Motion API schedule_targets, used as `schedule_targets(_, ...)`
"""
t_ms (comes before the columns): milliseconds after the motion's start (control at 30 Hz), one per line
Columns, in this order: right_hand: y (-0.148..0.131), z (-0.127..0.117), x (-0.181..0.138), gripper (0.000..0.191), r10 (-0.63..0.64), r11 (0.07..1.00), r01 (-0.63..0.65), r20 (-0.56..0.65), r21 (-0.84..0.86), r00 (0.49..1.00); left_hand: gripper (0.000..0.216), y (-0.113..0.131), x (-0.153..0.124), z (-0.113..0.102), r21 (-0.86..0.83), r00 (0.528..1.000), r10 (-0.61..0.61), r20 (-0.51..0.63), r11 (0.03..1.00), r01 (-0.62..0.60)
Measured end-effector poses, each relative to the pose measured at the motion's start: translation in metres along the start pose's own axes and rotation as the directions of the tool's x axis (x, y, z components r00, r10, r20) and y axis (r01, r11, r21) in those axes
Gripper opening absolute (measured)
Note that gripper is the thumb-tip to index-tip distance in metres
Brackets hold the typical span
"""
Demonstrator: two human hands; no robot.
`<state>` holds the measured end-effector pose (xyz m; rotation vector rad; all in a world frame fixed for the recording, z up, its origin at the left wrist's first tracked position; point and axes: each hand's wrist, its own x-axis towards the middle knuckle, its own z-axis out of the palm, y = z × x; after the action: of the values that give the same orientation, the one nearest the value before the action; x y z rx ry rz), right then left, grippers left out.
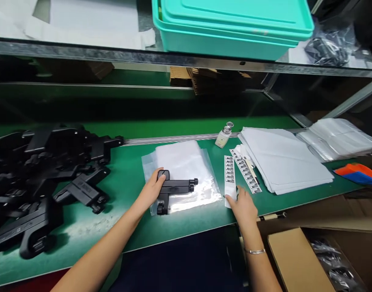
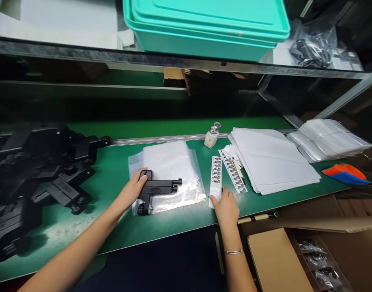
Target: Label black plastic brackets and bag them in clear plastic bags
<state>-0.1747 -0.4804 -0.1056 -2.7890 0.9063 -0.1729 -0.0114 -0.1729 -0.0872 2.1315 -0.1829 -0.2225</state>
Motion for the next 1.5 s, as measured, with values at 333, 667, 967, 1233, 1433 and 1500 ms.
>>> schedule_targets(333,0.036,0.002,-0.091,0.05,0.228,0.935,-0.227,0.031,0.271,0.973,0.031,0.075,-0.064,0.08,-0.117,0.705,0.182,0.685,0.983,-0.14)
schedule_targets(667,0.026,0.017,-0.099,0.028,0.181,0.292,-0.095,0.043,0.952,0.983,0.057,0.083,-0.058,0.16,-0.348,0.675,0.029,0.737,0.872,0.343)
schedule_targets(967,0.03,0.007,-0.077,0.019,0.03,0.708,0.232,-0.357,0.667,0.934,0.027,0.087,-0.052,0.176,-0.478,0.75,0.191,0.634,0.859,0.185)
schedule_targets(1233,0.016,0.007,-0.044,0.01,-0.2,0.881,0.374,-0.489,0.291,0.849,0.023,0.086,-0.045,0.171,-0.34,0.764,0.217,0.607,0.94,0.004)
schedule_targets(1433,0.02,0.003,-0.049,0.006,-0.131,0.815,0.433,-0.605,0.386,0.785,0.046,0.086,-0.042,0.172,-0.33,0.729,0.23,0.645,0.944,-0.006)
schedule_targets(1500,0.019,0.006,-0.043,0.014,0.118,0.656,0.279,-0.461,0.701,0.88,0.054,0.09,-0.049,0.16,-0.21,0.708,0.233,0.667,0.97,-0.122)
